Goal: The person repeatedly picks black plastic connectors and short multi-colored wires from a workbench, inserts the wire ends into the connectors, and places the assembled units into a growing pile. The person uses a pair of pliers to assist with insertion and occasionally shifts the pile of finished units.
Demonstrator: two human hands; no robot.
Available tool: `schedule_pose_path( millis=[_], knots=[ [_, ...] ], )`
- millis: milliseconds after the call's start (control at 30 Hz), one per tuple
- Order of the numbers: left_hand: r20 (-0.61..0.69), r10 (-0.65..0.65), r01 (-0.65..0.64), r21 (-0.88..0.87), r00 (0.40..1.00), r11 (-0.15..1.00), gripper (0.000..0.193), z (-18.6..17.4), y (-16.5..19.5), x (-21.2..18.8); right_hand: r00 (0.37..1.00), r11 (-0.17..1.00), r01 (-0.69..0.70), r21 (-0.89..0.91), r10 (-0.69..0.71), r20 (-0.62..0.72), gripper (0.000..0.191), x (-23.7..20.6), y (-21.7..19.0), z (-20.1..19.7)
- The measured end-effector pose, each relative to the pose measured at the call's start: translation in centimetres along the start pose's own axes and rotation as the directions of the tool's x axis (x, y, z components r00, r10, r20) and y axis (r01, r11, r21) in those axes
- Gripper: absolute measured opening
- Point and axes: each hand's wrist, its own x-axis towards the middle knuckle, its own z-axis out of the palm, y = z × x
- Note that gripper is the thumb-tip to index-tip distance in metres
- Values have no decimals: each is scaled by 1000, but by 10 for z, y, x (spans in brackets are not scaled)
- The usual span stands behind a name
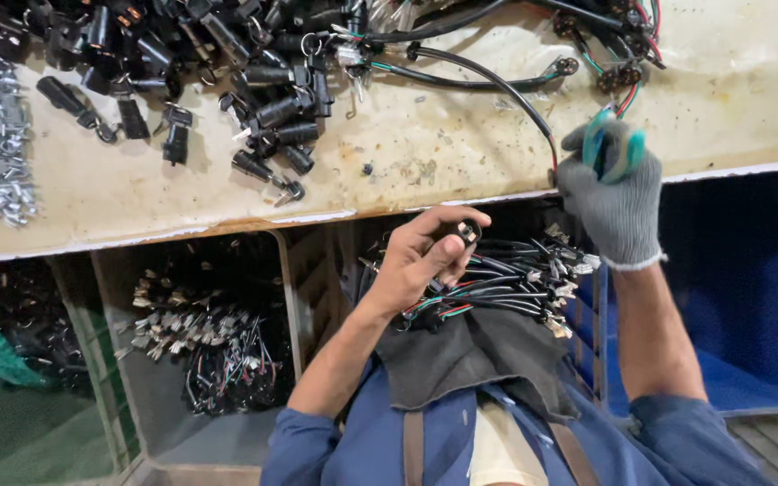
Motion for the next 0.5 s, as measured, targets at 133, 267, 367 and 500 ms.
schedule_pose_path(
  millis=[133,267,367,500],
  knots=[
    [-70,-78,93,237,994,967,30,2,4,1,860,867,494,63,-498,111,17,-17,-15,-10],
    [-13,117,-91,540,993,837,25,7,10,2,661,714,700,-31,-630,408,20,-22,-20,9],
    [-114,223,-47,791,968,610,31,10,9,-1,885,907,356,224,-404,231,5,-29,-20,24],
    [-82,258,-145,648,963,748,27,6,4,-6,999,795,-39,606,51,-3,9,-42,-20,38]
  ],
)
